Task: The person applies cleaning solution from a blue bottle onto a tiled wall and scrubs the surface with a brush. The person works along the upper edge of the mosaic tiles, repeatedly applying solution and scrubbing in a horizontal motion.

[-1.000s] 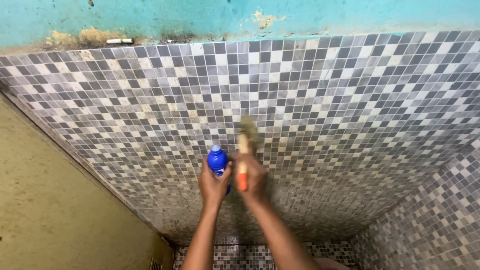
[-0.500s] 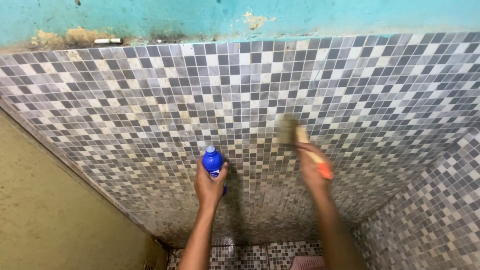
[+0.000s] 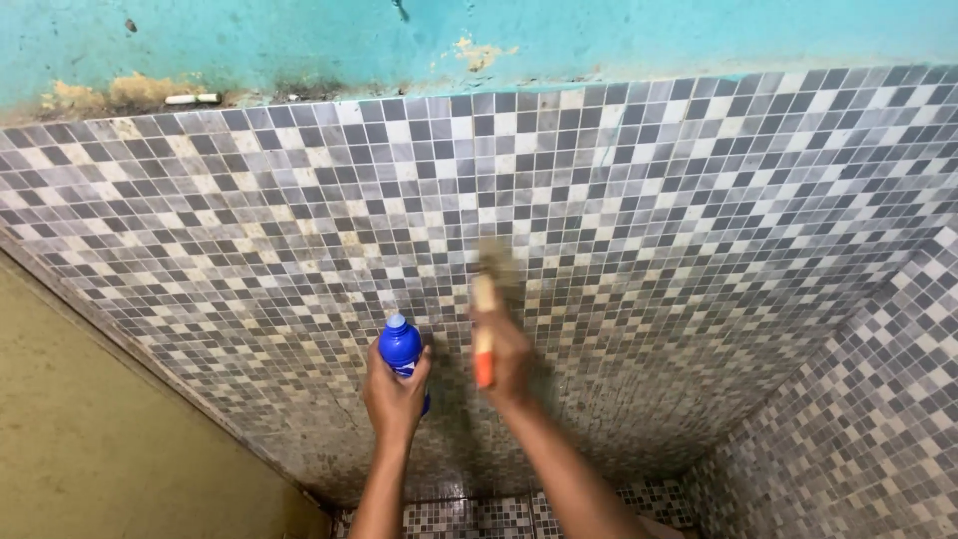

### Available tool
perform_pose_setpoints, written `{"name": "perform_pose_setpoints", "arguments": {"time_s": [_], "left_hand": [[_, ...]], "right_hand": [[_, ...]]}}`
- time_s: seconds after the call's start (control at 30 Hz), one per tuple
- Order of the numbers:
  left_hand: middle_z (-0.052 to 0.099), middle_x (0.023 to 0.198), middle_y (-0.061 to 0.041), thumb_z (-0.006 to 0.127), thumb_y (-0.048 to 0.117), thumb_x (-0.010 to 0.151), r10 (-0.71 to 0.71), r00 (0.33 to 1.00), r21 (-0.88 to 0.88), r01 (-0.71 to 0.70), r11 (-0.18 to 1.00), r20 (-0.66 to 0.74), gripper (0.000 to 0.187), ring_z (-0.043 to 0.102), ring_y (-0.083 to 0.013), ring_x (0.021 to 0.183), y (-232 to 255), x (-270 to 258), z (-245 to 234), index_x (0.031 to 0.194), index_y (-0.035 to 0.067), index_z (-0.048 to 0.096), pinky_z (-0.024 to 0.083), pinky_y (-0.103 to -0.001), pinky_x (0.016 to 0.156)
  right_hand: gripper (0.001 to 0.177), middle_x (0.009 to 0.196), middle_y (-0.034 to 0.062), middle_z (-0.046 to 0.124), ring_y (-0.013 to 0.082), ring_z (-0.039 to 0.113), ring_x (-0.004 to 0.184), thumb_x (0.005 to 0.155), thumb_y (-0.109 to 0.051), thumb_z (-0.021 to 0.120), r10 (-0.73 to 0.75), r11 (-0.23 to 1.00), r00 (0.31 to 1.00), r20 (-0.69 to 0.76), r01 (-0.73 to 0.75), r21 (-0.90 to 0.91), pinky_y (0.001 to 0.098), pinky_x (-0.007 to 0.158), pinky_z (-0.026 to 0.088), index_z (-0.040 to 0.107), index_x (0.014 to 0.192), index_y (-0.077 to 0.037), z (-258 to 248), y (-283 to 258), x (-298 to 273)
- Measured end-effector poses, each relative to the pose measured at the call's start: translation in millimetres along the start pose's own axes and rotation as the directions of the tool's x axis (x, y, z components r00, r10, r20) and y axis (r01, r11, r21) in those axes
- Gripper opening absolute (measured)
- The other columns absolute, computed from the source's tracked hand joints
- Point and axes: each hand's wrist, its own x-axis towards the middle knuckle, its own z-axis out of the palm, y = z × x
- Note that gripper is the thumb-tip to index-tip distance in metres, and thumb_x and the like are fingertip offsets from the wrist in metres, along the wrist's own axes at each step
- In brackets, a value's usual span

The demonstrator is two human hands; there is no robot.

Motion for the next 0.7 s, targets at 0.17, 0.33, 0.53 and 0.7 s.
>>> {"name": "perform_pose_setpoints", "arguments": {"time_s": [0.17, 0.33, 0.53, 0.7], "left_hand": [[0.071, 0.111, -0.025, 0.084, 0.041, 0.075, -0.074, 0.996, 0.015, 0.074, 0.997, 0.046, 0.069, 0.066, -0.0498, 0.107, 9, 0, 2, 0.131, 0.011, 0.059, 0.053, -0.062, 0.091], [0.072, 0.113, -0.022, 0.086, 0.041, 0.075, -0.087, 0.987, -0.019, 0.091, 0.996, 0.135, 0.070, 0.067, -0.0460, 0.110, 31, -9, 21, 0.133, 0.014, 0.059, 0.054, -0.060, 0.092], [0.073, 0.114, -0.022, 0.086, 0.036, 0.076, -0.106, 0.966, -0.076, 0.127, 0.989, 0.236, 0.067, 0.067, -0.0464, 0.111, 43, -27, 39, 0.132, 0.011, 0.060, 0.054, -0.059, 0.092], [0.072, 0.116, -0.024, 0.087, 0.038, 0.073, -0.123, 0.958, -0.031, 0.135, 0.990, 0.261, 0.071, 0.066, -0.0486, 0.112, 52, -34, 35, 0.133, 0.012, 0.059, 0.053, -0.062, 0.094]], "right_hand": [[0.031, 0.124, 0.0161, 0.072, 0.0413, 0.067, 0.111, 0.082, -0.010, 0.069, -0.060, 0.971, 0.937, 0.344, -0.025, 0.239, 0.0500, 0.098, 0.055, 0.079, 0.110, -0.016, -16, 22, 6], [0.035, 0.107, 0.0080, 0.079, 0.0245, 0.074, 0.101, 0.080, -0.004, 0.072, 0.223, 0.928, 0.961, 0.164, -0.261, 0.266, 0.0376, 0.097, 0.054, 0.078, 0.113, -0.011, -125, 87, 32], [0.015, 0.106, 0.0165, 0.074, 0.0289, 0.070, 0.107, 0.096, 0.008, 0.070, 0.069, 0.981, 0.973, -0.222, -0.107, -0.162, 0.0416, 0.103, 0.053, 0.073, 0.108, 0.000, -251, 154, 34], [0.028, 0.109, 0.0153, 0.071, 0.0295, 0.068, 0.103, 0.094, 0.012, 0.061, 0.091, 0.958, 0.915, -0.393, -0.188, -0.217, 0.0445, 0.101, 0.054, 0.067, 0.118, -0.001, -182, 106, 36]]}}
